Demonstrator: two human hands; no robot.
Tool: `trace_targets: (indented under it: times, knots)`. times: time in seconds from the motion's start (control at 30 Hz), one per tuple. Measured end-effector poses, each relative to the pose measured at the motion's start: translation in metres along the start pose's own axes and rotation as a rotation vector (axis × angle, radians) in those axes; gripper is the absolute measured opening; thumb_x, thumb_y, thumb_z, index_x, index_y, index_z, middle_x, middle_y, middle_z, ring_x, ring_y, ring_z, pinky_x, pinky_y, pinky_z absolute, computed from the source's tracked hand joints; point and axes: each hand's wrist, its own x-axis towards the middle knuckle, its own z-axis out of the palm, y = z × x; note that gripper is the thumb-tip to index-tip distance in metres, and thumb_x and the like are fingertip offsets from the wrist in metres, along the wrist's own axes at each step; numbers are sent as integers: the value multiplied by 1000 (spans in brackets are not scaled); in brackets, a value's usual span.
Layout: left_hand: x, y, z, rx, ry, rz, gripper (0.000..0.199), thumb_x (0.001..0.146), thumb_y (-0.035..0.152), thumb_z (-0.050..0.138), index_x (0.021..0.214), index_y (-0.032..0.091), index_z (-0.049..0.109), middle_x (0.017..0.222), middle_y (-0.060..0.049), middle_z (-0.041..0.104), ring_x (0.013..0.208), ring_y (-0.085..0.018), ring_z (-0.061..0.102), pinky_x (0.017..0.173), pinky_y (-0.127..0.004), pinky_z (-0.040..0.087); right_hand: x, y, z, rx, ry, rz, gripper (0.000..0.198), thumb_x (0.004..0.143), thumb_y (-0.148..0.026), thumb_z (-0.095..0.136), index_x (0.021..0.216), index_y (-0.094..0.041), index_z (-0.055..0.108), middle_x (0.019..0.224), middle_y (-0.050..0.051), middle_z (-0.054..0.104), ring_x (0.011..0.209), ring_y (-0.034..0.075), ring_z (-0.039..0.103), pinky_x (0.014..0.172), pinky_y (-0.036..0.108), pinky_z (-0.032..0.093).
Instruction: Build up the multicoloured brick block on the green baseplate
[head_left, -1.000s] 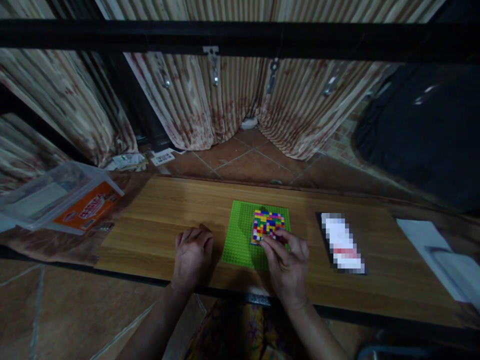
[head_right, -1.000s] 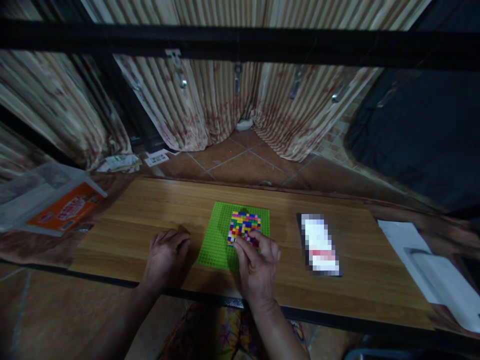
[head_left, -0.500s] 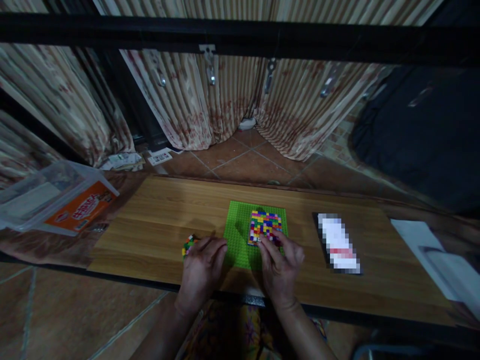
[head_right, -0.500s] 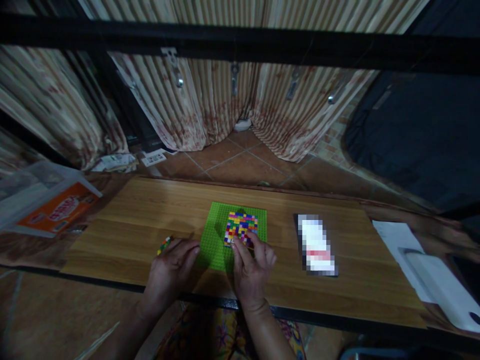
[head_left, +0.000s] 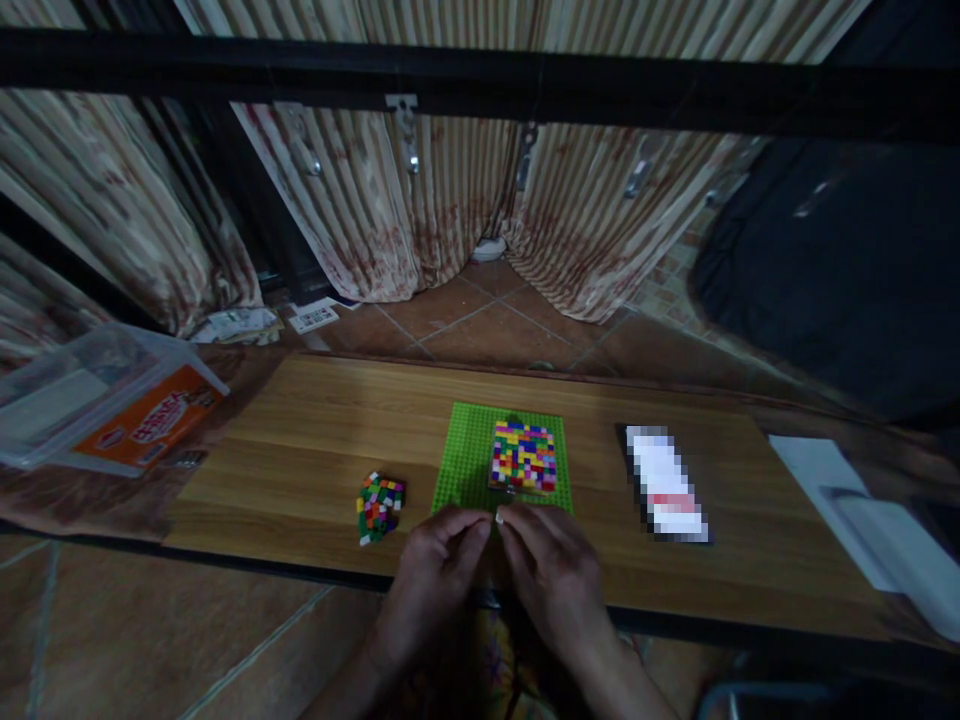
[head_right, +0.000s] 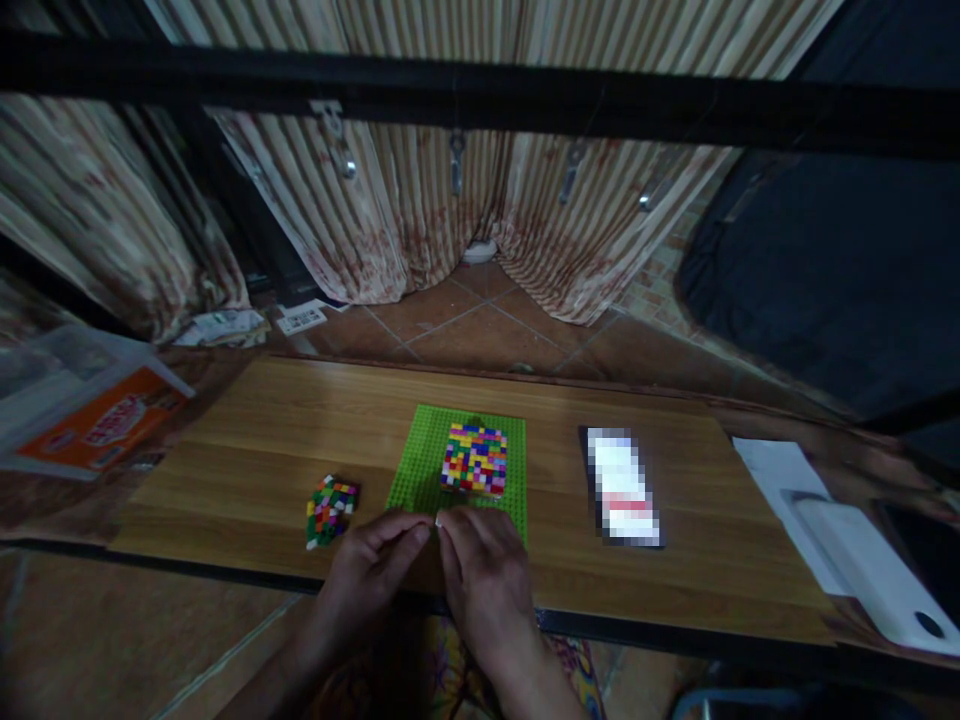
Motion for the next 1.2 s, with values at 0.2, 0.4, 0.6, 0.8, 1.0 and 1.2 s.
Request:
trace_targets:
  times: [0.2,0.4,0.6,0.8,1.0,1.2]
  knots:
    - [1,0,4,-228,-115,-107,25,88,36,59,92,17,74,83,-3,72,79,-17,63,75,-27,49,-2,-4,-14,154,-145,57,22,95,-16,50,106,-21,69,95,6,69,85,17,64,72,30,55]
    - [0,-4,8,-461,-199,-172,28,84,42,65,87,15,73,76,-2,68,72,-14,59,71,-27,46,-2,-1,-22,485,-232,235,24,95,-19,54,107,-30,71,99,2,66,88,13,65,72,25,54]
    - [3,-4,15,-568,-218,-220,29,81,42,69,84,13,71,74,-1,63,69,-11,54,66,-23,42,-8,3,-18,596,-120,444,14,88,-25,65,100,-29,71,94,0,69,87,13,66,73,24,54]
    - [8,-9,17,-459,-123,-175,29,83,40,64,92,14,70,70,1,60,61,-10,54,61,-22,43,3,19,-14,326,-23,331,11,90,-29,63,95,-25,72,94,2,70,89,17,66,78,30,53]
    - [7,-19,10,-216,28,-64,17,84,27,61,97,17,67,85,-3,65,77,-16,63,70,-26,49,22,31,-2,-19,-19,128,14,90,-28,61,90,-22,74,93,5,68,89,20,61,79,35,50]
    - [6,-24,4,-56,60,29,11,86,23,60,90,17,68,84,-3,65,80,-16,62,73,-25,48,26,31,4,-77,4,86,14,90,-29,63,87,-20,74,91,5,66,87,20,58,78,36,50]
